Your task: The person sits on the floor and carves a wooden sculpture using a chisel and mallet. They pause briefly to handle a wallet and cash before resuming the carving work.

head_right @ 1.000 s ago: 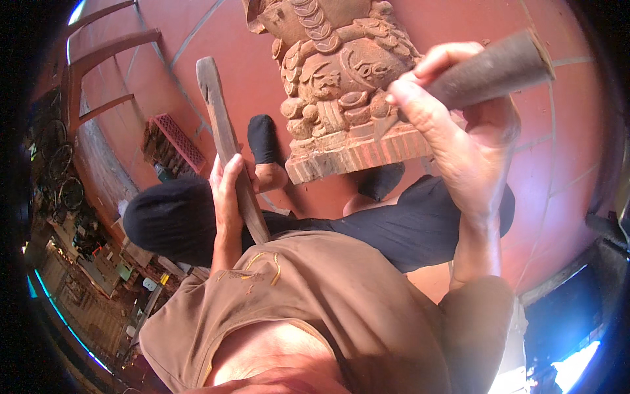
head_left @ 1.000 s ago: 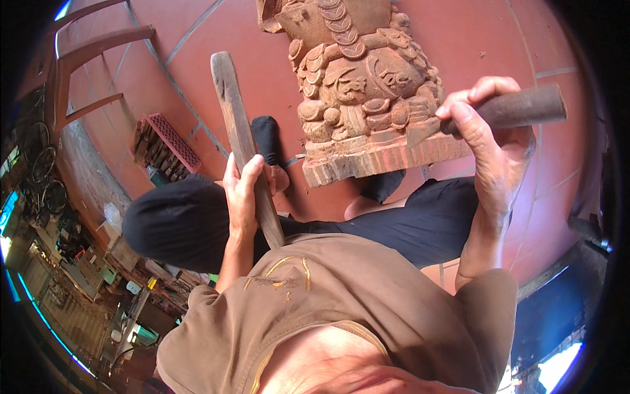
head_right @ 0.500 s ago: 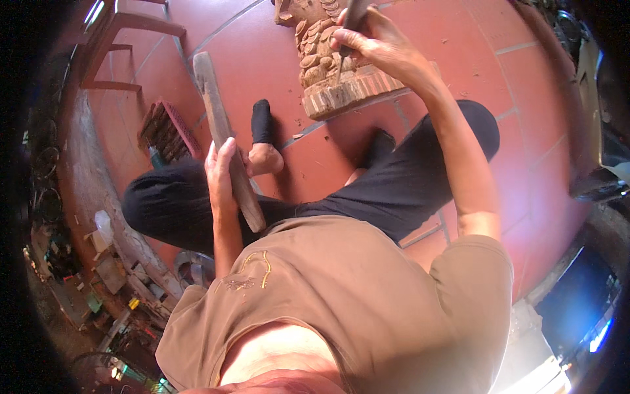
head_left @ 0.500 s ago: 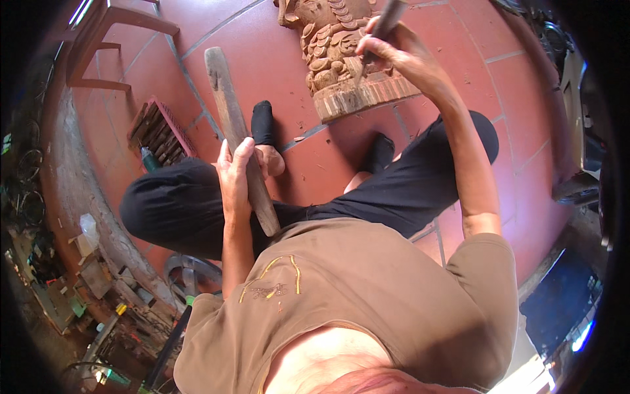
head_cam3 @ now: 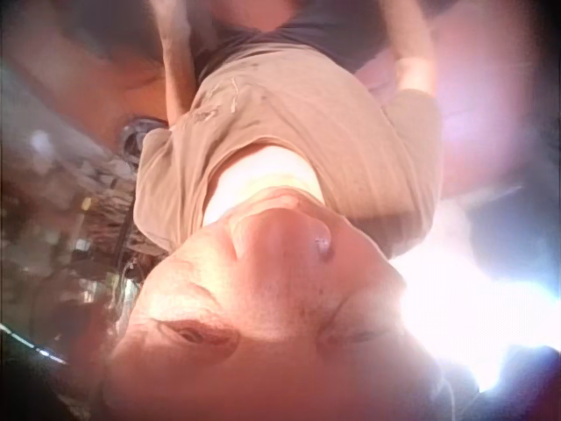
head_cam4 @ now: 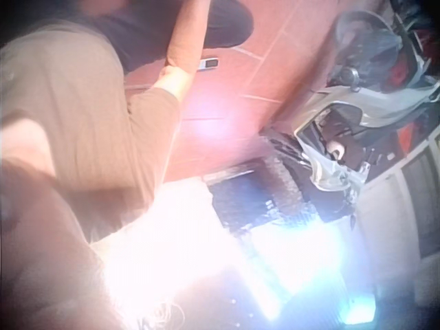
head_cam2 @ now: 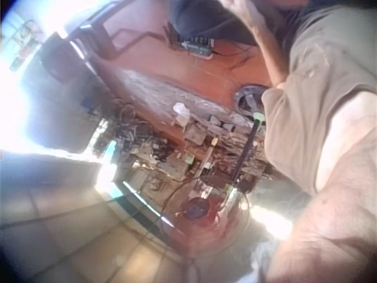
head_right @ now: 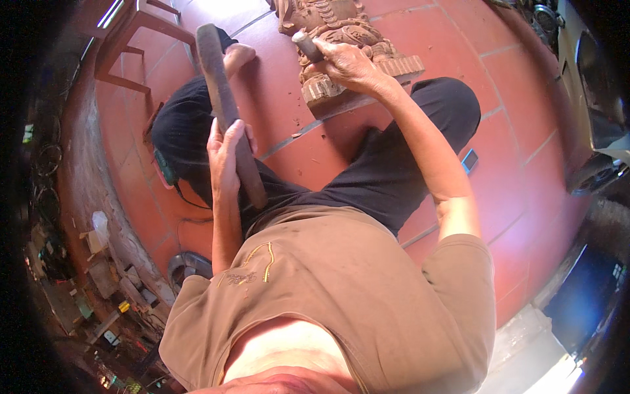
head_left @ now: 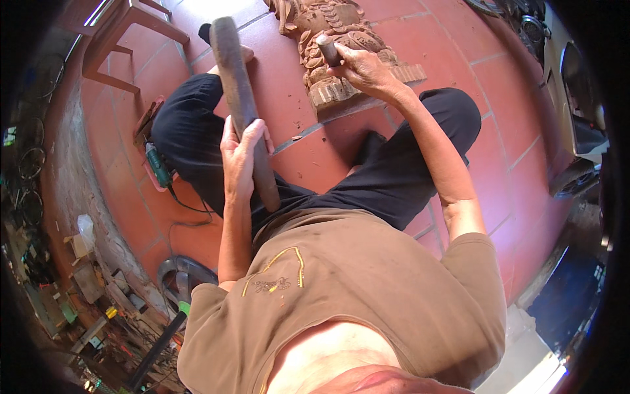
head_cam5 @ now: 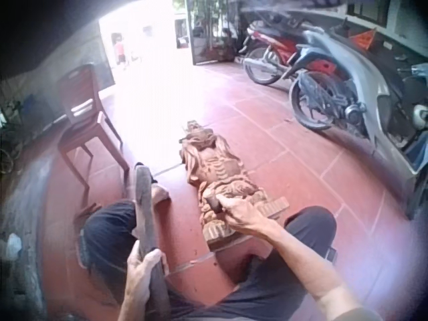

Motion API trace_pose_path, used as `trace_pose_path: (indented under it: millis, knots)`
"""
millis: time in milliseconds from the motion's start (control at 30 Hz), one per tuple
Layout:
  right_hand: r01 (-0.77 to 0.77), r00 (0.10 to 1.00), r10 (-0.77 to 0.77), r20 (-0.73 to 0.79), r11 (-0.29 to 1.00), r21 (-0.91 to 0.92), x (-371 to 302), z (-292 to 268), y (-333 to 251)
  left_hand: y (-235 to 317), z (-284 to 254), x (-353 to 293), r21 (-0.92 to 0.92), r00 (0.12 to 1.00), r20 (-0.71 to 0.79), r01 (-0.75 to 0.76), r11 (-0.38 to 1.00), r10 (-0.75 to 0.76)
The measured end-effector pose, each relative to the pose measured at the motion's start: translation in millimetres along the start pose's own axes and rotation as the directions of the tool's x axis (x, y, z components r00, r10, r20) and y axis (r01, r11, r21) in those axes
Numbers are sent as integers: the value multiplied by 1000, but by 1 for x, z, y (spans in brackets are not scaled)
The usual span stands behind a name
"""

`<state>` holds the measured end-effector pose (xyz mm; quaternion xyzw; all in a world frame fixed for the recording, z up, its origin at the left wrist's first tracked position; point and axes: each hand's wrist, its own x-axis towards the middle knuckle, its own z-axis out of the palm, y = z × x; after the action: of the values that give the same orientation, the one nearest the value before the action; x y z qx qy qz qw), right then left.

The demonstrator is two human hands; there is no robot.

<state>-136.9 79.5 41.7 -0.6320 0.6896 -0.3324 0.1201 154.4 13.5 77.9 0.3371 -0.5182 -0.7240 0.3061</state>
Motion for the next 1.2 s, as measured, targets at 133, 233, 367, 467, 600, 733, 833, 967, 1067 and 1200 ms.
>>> trace_pose_path:
  millis: [133,233,367,467,600,733,833,967,1067,1200]
  knots:
    - [22,1000,-22,-1,1000,5,-5,7,3,-23,3,16,124,1000,22,-17,992,15]
    - [17,1000,-17,-2,984,179,-3,5,7,-28,11,24,120,999,31,12,993,-16]
    - [13,1000,-14,5,980,196,1,0,3,-27,14,25,185,1000,-10,10,983,-8]
    - [22,1000,-25,13,977,214,0,9,12,-29,17,24,213,999,-24,-31,977,37]
    - [110,994,-107,-34,988,112,2,13,6,-34,16,22,213,999,-31,-27,977,34]
    - [90,996,-90,-5,988,125,6,13,4,-32,19,20,219,999,7,-32,975,31]
    - [63,998,-66,14,983,170,7,11,2,-32,18,18,242,999,20,-51,969,47]
    - [56,991,-78,106,978,201,9,7,-3,-27,19,14,255,994,-1,-107,961,111]
    - [121,984,-138,112,982,148,8,11,-5,-28,12,12,240,986,-1,-161,957,166]
    - [164,978,-178,112,979,122,13,19,-1,-28,9,5,292,981,-27,-177,940,193]
